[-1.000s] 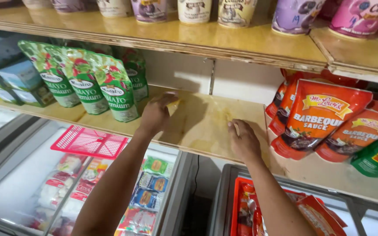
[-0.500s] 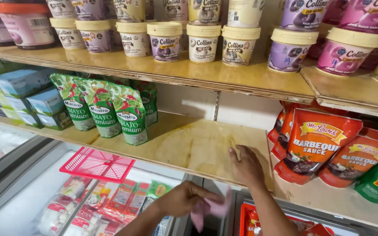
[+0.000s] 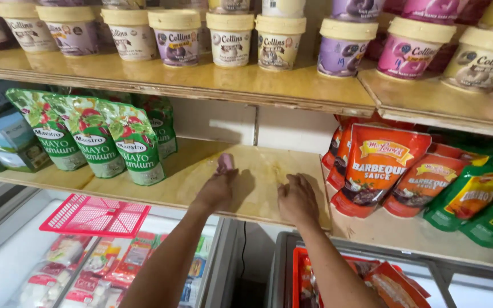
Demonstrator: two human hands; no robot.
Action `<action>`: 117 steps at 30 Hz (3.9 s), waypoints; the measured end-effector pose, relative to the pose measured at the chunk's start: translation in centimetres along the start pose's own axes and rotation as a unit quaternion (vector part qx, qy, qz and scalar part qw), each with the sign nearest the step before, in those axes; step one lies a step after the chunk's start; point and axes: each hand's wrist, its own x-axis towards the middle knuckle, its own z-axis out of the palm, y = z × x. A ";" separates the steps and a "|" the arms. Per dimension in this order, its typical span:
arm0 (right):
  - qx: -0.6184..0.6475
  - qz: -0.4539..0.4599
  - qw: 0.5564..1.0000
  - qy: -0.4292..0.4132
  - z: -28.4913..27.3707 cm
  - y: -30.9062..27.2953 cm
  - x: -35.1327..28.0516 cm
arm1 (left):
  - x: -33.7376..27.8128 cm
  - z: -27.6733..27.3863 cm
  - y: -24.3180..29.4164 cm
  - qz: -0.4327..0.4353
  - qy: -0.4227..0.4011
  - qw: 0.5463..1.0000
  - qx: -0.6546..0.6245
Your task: Stocking sauce and mayonnaise packets on grocery store shelves and wiping the shelves clean with a cloth.
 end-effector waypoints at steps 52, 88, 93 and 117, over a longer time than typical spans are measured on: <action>0.247 -0.073 0.931 0.261 -2.1 -0.5 -2.7 | 18.8 11.9 9.3 -0.275 -0.131 0.938 -0.163; 0.261 -0.269 0.908 0.188 -9.3 5.0 -12.5 | 5.2 -5.1 11.9 -0.237 0.004 0.972 0.008; 0.277 -0.214 0.910 0.221 -9.5 6.1 -12.4 | 8.5 -1.5 19.1 -0.166 -0.187 0.966 0.058; 0.059 -0.189 0.979 0.051 -6.2 4.4 -8.0 | 15.8 8.1 11.6 -0.072 -0.018 0.984 -0.164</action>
